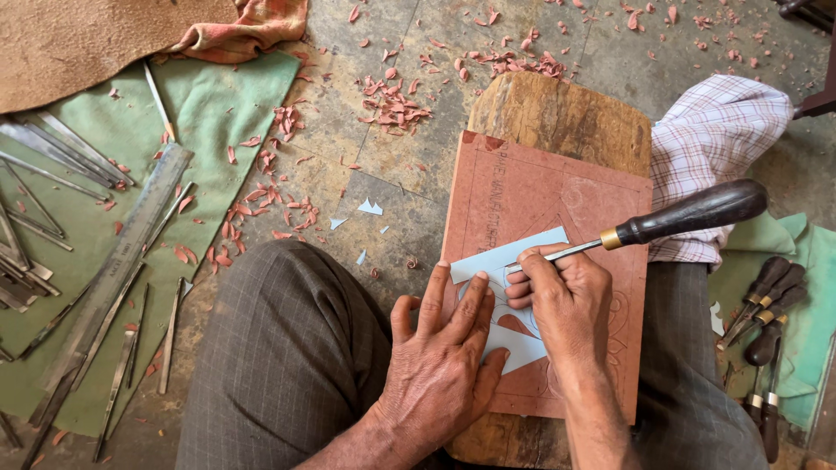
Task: The person carves a floral design into a block of wood by hand using a chisel while following a paper stencil.
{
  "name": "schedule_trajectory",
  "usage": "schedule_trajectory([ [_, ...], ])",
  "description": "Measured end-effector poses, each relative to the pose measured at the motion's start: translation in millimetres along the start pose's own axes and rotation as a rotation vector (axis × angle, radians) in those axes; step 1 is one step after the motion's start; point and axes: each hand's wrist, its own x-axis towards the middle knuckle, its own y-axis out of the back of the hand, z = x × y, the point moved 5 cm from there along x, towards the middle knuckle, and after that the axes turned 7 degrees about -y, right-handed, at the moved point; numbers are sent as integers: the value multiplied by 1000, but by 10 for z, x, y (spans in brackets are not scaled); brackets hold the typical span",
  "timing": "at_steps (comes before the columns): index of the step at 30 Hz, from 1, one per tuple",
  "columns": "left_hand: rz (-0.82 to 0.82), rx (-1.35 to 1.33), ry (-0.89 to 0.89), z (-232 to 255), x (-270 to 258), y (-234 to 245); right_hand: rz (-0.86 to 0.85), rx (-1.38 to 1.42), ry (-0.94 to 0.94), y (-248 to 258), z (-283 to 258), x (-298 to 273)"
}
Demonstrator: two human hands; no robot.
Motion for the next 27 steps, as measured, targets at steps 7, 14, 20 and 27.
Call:
schedule_trajectory([
  [7, 2, 17, 13, 0, -12, 1, -50, -31, 77, 2, -12, -4],
  [14, -3, 10, 16, -5, -6, 0, -86, -57, 90, 24, 33, 29],
  [20, 5, 12, 14, -6, -23, -14, -120, -69, 132, 39, 86, 64],
  [27, -10, 2, 16, -16, -31, -26, -144, -120, 180, 50, 88, 69],
])
